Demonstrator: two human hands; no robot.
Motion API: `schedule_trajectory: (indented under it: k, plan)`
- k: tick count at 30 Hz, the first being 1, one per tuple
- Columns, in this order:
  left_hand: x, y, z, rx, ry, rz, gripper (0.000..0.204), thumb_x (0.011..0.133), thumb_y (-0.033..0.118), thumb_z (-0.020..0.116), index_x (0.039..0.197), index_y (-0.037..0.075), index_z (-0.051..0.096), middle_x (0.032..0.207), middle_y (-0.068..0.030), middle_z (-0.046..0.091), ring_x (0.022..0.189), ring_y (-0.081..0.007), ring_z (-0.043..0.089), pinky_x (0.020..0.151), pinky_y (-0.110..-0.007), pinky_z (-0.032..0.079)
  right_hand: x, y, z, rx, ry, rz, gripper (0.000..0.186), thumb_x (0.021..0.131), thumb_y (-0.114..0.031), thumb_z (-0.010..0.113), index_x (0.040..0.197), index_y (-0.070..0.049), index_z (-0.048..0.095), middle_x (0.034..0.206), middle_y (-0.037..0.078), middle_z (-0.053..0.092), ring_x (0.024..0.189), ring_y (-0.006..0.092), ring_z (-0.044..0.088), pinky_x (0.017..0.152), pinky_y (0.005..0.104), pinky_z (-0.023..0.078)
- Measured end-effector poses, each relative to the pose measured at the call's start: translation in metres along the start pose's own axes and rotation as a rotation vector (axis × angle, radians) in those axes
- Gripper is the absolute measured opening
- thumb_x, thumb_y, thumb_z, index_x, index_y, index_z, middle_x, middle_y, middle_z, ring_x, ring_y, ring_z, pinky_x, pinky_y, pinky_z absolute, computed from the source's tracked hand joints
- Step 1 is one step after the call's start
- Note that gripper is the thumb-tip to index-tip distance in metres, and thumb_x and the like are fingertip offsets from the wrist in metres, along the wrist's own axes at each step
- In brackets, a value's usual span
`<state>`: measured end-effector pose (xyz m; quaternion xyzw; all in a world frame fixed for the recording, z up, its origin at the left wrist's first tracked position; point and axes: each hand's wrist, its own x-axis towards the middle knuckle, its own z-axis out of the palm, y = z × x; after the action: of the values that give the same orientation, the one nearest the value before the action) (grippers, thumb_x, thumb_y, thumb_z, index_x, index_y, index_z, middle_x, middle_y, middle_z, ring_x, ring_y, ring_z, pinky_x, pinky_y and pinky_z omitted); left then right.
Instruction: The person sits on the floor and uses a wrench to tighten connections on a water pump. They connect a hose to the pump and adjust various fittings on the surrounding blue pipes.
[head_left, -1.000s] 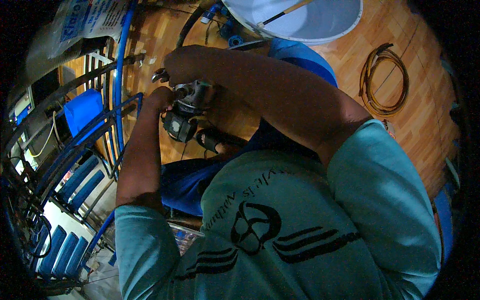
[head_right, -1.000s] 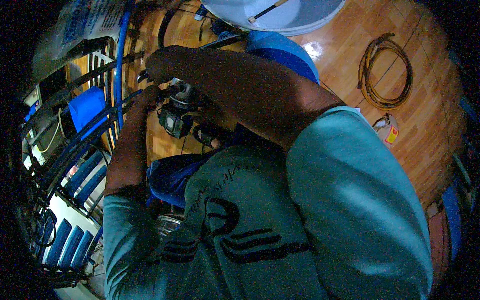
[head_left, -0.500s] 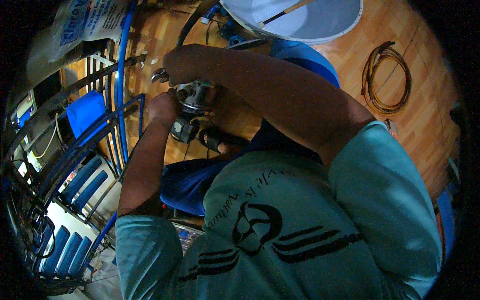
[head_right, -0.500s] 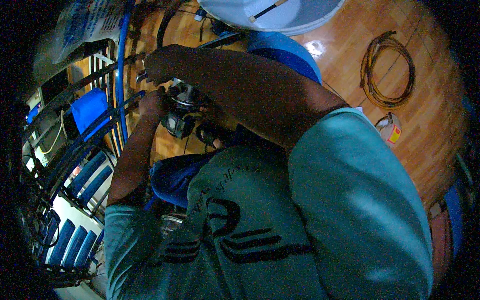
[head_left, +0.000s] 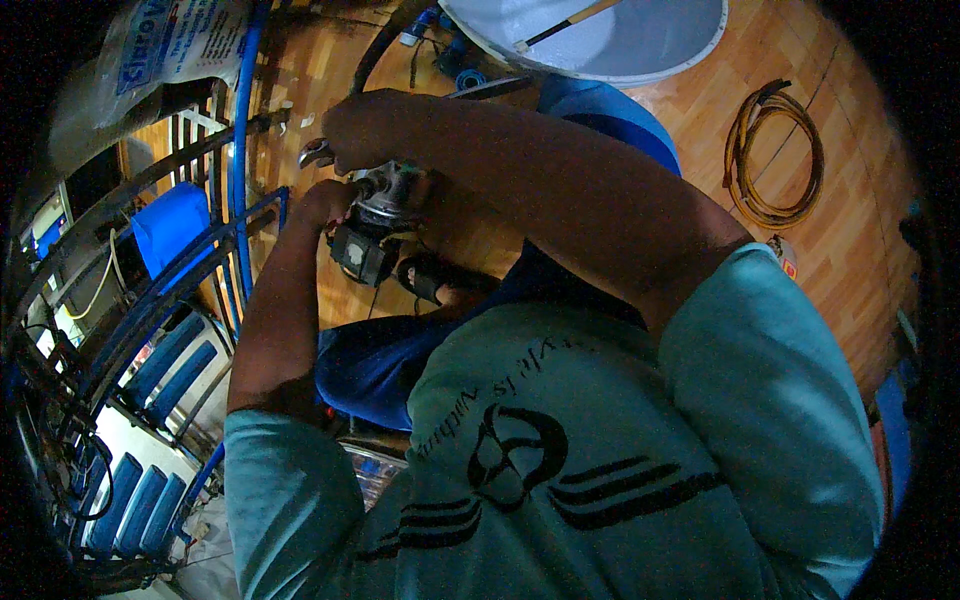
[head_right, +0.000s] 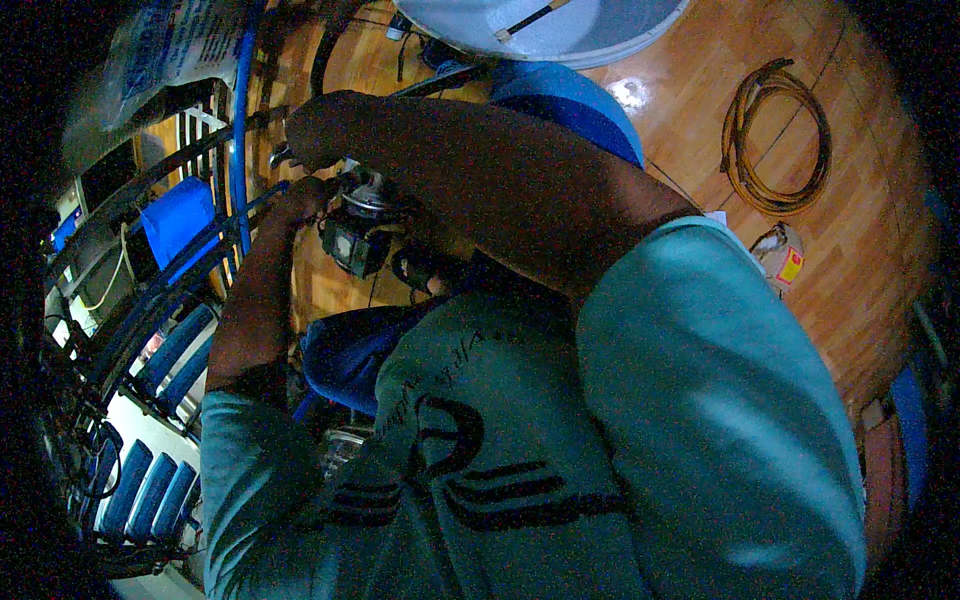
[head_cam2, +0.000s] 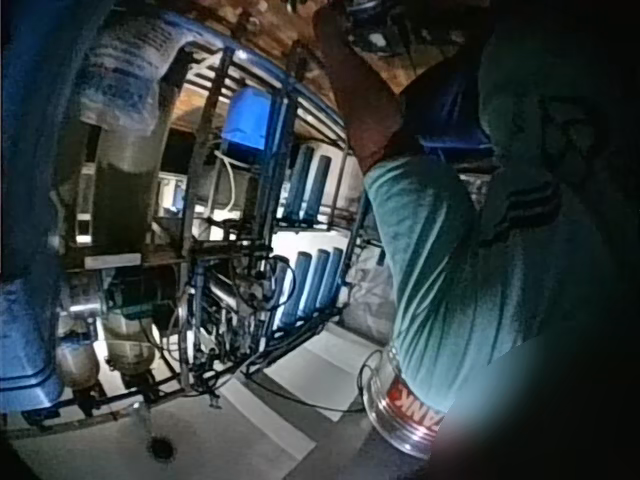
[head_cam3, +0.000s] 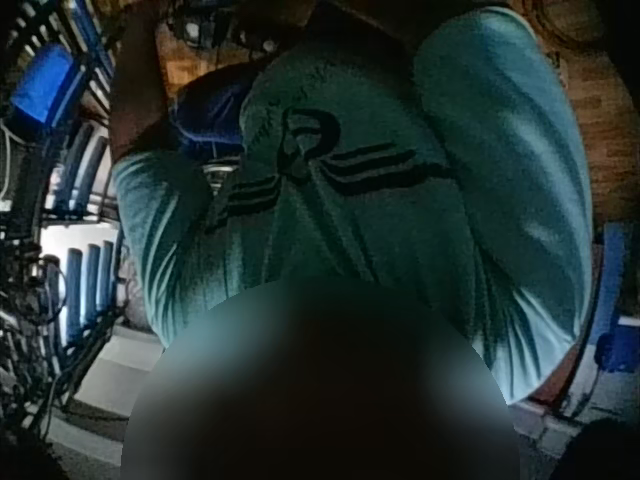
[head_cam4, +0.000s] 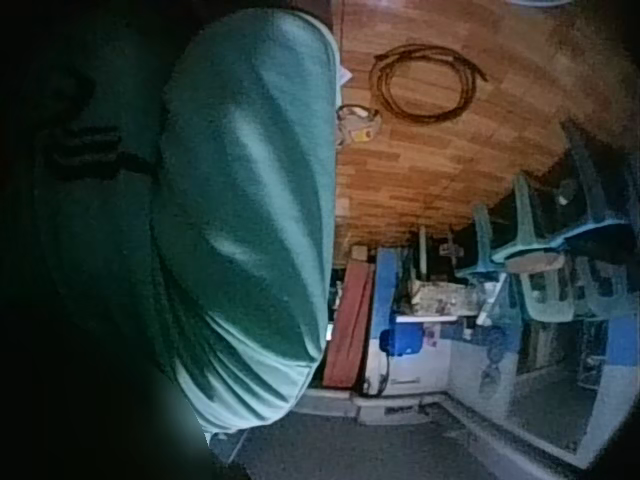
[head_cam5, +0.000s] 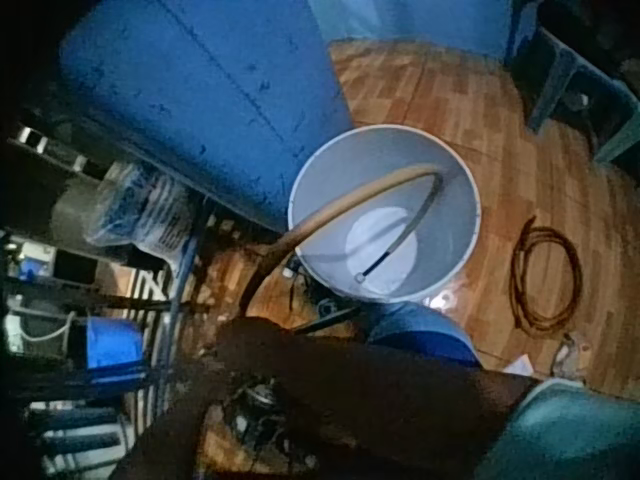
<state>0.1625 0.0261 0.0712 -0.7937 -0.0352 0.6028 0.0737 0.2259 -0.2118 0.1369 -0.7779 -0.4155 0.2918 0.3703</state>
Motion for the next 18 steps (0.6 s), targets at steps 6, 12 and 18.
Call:
schedule_trajectory:
  k: [6,12,18]
  plan:
    - [-0.02,0.015,-0.01,0.152,0.08,0.063,0.044,0.095,0.037,0.046,0.097,-0.001,0.067,0.085,-0.0185,0.068,0.072,-0.0279,0.069,0.07,-0.041,0.054,0.01,0.005,0.009,-0.048,0.018,-0.024,0.038,0.078,-0.033,0.068,0.092,0.002,0.07,0.088,0.02,0.068,0.081,0.0332,0.068,0.073,0.0463,0.054]
    - [-0.061,0.059,-0.027,0.107,0.193,-0.166,0.046,0.093,0.042,0.049,0.097,0.0,0.069,0.093,-0.0191,0.069,0.078,-0.0309,0.07,0.075,-0.041,0.054,0.003,0.001,0.004,-0.099,-0.008,-0.039,0.039,0.079,-0.034,0.067,0.092,0.002,0.07,0.089,0.02,0.069,0.083,0.0339,0.068,0.074,0.0462,0.054]
    - [-0.047,0.044,-0.001,0.402,0.43,-0.066,0.041,0.084,0.042,0.061,0.097,0.003,0.065,0.089,-0.022,0.067,0.09,-0.0372,0.067,0.078,-0.047,0.052,0.006,0.005,0.003,-0.128,0.017,-0.042,0.04,0.08,-0.035,0.068,0.094,0.002,0.07,0.089,0.02,0.069,0.082,0.0336,0.068,0.074,0.0461,0.054]
